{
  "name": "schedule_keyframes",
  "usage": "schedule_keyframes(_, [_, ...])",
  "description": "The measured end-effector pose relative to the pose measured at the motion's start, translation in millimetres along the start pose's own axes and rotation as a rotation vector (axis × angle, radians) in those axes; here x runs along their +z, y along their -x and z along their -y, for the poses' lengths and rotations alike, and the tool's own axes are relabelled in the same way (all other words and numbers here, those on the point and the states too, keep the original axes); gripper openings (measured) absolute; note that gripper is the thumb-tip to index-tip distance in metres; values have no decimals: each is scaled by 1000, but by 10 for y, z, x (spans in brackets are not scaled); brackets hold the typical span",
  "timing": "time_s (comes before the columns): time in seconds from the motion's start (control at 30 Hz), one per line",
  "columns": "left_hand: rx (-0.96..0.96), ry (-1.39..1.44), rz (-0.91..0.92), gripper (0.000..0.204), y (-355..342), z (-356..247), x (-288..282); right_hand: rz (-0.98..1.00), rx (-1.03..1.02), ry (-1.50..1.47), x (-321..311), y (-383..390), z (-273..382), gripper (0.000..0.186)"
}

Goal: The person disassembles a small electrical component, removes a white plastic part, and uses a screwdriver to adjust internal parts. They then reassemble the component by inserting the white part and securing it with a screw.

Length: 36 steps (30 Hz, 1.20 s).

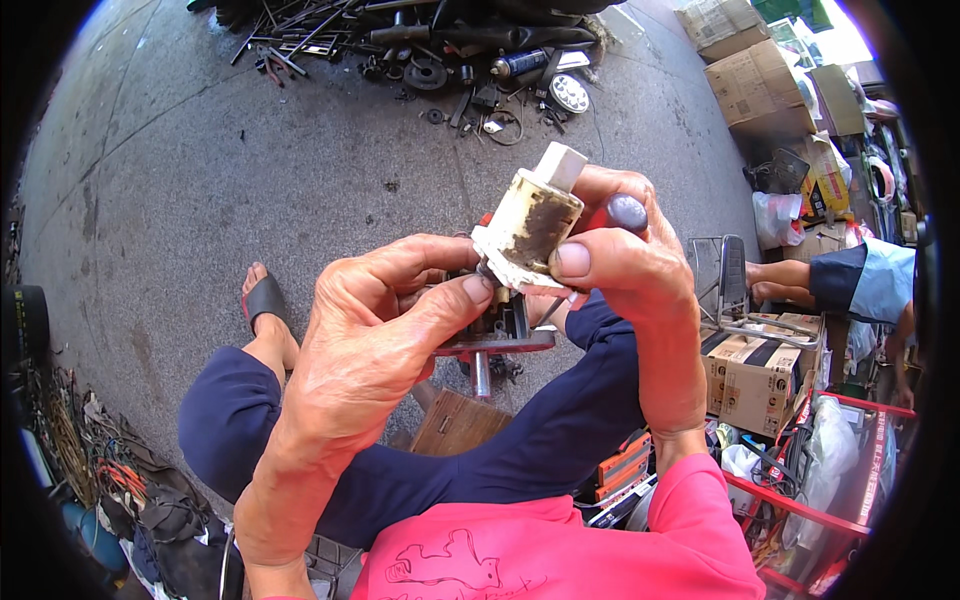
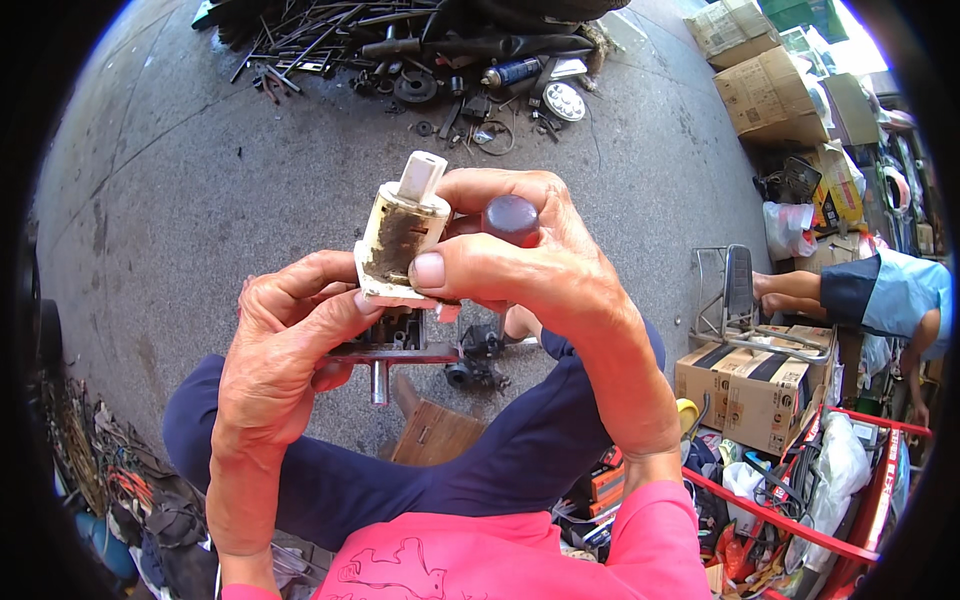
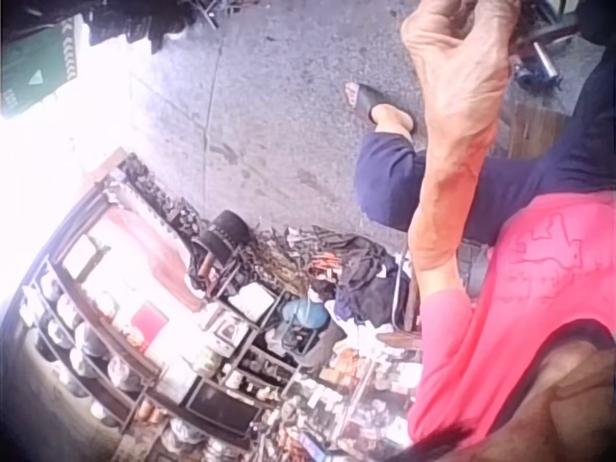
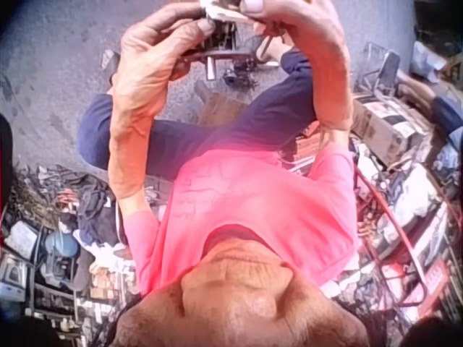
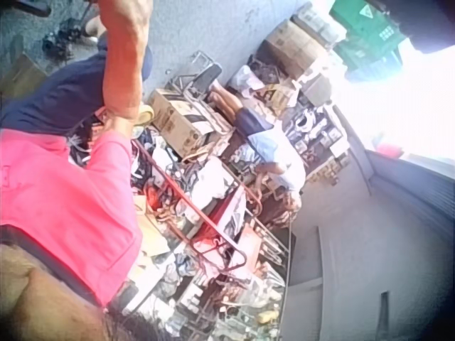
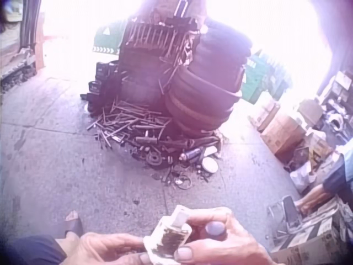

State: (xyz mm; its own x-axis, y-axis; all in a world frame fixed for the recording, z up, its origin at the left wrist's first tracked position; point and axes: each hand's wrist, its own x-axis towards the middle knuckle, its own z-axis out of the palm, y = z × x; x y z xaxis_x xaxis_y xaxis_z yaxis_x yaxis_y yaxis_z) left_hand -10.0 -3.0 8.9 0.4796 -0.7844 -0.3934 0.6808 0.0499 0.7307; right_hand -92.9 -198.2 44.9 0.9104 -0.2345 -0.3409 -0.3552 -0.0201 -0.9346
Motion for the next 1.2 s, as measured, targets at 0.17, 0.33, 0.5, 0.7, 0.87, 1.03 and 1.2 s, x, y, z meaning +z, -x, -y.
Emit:
schedule_keyframes(0.17, [18, -42, -2, 23, -1, 0, 2, 63, -13, -29, -68, -53, -27, 43])
schedule_keyframes(0.33, [51, -127, -7, 23, 5, 4, 5, 87, -15, -144, -78, -48, -42, 46])
schedule_keyframes(0.5, [74, -155, -20, 22, 12, 5, 19, 143, -21, -206, -124, -110, -127, 51])
schedule_keyframes(0.7, [81, -225, -32, 20, 6, -11, 28, 246, 90, -215, -147, -90, -3, 73])
schedule_keyframes(0.87, [84, -170, -50, 21, -2, 34, 34, 249, 53, -171, -105, -86, -43, 61])
schedule_keyframes(1.03, [67, -129, -58, 25, -4, -5, 77, 289, 110, -131, -178, -94, 34, 76])
schedule_keyframes(1.2, [100, -198, -96, 28, -23, 19, 62, 230, 13, -139, -160, -53, -35, 48])
